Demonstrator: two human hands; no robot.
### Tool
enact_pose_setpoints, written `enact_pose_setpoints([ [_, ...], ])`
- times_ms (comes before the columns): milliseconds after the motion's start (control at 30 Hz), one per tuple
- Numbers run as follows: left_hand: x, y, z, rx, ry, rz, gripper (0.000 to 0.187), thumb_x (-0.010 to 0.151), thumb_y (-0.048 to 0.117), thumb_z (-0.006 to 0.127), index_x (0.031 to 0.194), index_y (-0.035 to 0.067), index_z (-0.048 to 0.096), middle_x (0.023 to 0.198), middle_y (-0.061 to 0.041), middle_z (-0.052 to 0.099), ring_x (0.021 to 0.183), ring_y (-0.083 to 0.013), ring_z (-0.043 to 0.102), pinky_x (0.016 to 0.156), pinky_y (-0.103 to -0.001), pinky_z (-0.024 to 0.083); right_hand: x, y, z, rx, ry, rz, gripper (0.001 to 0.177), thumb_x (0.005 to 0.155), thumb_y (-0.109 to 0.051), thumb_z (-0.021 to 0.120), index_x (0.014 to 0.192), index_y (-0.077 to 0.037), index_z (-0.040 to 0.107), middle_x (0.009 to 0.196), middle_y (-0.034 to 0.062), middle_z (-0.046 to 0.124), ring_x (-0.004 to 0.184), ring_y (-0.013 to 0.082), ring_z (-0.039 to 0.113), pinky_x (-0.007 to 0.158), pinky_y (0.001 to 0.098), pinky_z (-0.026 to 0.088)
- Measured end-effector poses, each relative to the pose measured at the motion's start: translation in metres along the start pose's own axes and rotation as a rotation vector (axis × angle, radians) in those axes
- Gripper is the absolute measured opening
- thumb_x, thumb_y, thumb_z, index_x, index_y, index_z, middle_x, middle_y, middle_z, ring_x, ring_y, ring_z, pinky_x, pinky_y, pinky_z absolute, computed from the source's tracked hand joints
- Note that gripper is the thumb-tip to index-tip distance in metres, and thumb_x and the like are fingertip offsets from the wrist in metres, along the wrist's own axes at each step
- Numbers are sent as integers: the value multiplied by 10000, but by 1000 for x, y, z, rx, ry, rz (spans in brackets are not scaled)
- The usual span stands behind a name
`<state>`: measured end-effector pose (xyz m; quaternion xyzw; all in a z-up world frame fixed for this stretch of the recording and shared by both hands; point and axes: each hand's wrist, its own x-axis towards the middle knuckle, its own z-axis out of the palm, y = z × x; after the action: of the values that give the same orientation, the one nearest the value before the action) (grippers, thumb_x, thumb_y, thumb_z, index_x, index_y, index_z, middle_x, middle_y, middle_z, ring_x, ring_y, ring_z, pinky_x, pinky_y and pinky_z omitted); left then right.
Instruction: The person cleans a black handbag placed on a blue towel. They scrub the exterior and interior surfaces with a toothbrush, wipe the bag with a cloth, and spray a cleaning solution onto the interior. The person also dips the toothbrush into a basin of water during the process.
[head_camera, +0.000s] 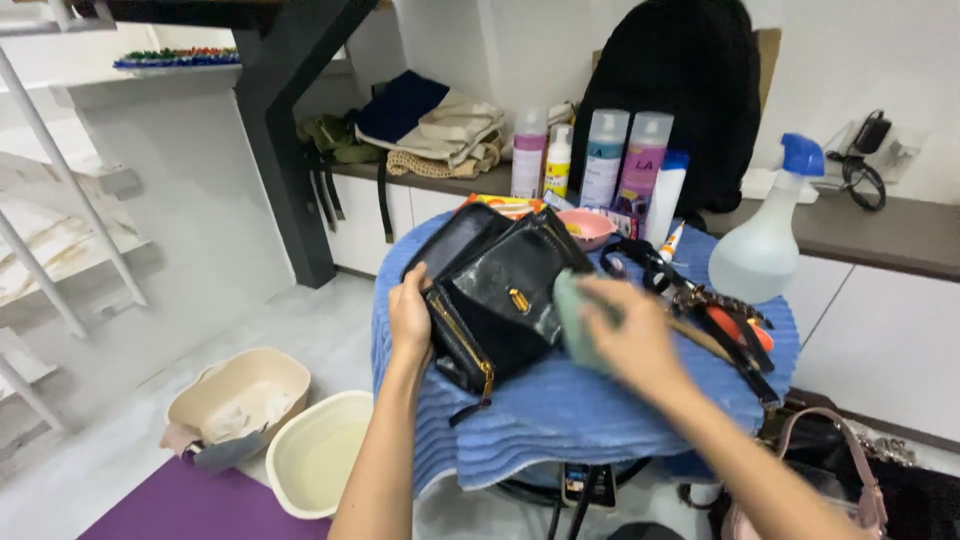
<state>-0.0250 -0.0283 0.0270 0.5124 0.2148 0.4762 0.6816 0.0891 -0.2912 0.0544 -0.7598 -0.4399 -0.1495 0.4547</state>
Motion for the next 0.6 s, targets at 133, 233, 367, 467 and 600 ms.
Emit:
enact_pose_setpoints([
  [133,4,-2,2,41,-5,40,467,968,315,577,591,242,311,569,99,301,538,-74,265,541,-311,210,-33,-2,46,-286,-53,-361,370,924,-146,631,1277,-38,646,1326,225,566,1144,390,523,1057,508,441],
  [233,1,-4,0,-21,-27,29,447,972,291,571,595,234,337,561,94,330,515,-69,289,511,-296,219,-49,-38,46,-69,-238,-277,423,864,43,555,1269,3,671,1304,163,637,1182,330,578,1094,466,418],
  [367,5,-6,0,-45,-16,48,460,970,289,578,580,230,342,562,93,309,515,-63,275,511,-285,212,-51,-61,30,424,-431,-33,373,818,-21,697,1179,-96,756,1232,76,750,1160,203,684,1028,369,498],
  [467,6,-4,-2,-60,-14,29,433,967,284,581,593,227,370,571,95,329,519,-60,294,512,-272,220,-42,-68,10,731,-491,191,380,820,36,706,1186,-59,752,1222,131,788,1017,215,765,877,348,653],
  [600,7,-7,-3,-66,3,33,418,961,278,605,592,213,419,563,88,370,519,-59,344,526,-259,268,-7,-36,-5,982,-188,269,386,808,16,739,1191,-11,700,1090,120,760,917,217,708,878,341,549],
])
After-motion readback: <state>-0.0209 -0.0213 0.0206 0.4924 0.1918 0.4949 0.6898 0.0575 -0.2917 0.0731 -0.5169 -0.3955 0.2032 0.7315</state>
